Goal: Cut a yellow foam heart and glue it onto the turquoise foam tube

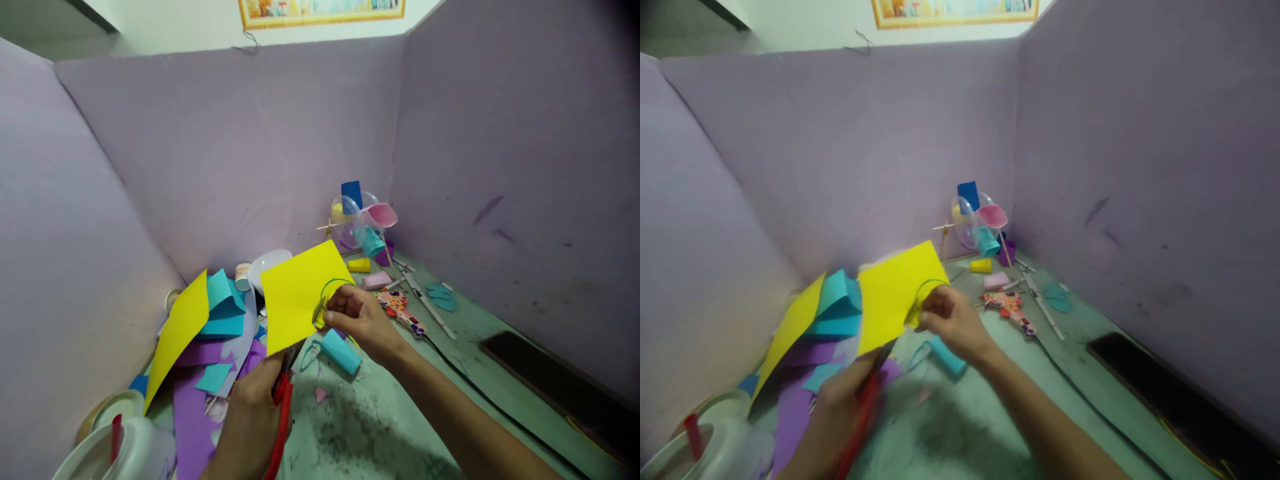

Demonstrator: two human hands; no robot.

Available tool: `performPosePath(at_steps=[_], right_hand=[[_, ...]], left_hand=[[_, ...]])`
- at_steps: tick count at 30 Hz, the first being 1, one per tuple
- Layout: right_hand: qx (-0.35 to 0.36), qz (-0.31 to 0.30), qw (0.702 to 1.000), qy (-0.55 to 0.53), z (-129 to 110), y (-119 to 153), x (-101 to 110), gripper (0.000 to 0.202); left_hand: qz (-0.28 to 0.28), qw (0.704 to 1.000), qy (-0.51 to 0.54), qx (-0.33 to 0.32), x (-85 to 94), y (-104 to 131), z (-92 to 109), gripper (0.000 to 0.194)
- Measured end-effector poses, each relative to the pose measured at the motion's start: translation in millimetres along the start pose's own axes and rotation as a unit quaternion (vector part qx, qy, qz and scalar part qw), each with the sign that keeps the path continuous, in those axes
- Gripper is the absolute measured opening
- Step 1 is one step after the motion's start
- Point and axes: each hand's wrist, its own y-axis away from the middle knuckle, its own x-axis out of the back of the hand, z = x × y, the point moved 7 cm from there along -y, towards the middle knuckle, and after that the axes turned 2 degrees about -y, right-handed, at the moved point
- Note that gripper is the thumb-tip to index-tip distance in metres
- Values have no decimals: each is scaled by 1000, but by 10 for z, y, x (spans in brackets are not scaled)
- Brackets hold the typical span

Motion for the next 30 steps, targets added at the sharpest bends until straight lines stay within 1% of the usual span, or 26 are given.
performPosePath(at_steps=[3, 5, 9, 11, 15, 18, 20, 22, 23, 26, 30], right_hand=[[-9, -26, 999, 29, -63, 5, -25, 15], [-11, -42, 998, 54, -103, 10, -43, 14], [-8, -51, 996, 79, -142, 10, -39, 11], [-6, -54, 994, 94, -141, 4, -26, 10], [12, -71, 986, 147, -163, -5, -19, 10], [14, -77, 986, 147, -178, 0, -13, 14], [15, -69, 988, 134, -183, 5, 6, 26], [31, -65, 988, 134, -197, 10, 23, 37], [43, -66, 987, 141, -205, 13, 26, 40], [72, -74, 981, 165, -225, 22, 29, 41], [81, -78, 978, 176, -233, 23, 37, 44]], left_hand=[[-16, 1000, 8, -3, -18, -4, -35, 27], [-23, 999, 25, -19, -30, -10, -33, 30], [-10, 998, 27, -52, -15, -15, -17, 31], [-24, 998, 30, -45, -19, -14, -21, 30], [-69, 996, 53, -4, -29, -22, -19, 25], [-76, 996, 53, 0, -11, -40, 18, 20], [-77, 996, 49, 6, -3, -49, 26, 18], [-89, 994, 55, 14, -10, -47, 23, 16], [-97, 993, 59, 18, -17, -42, 18, 16], [-117, 990, 70, 33, -32, -24, 6, 20], [-109, 989, 93, 43, -16, -18, 0, 23]])
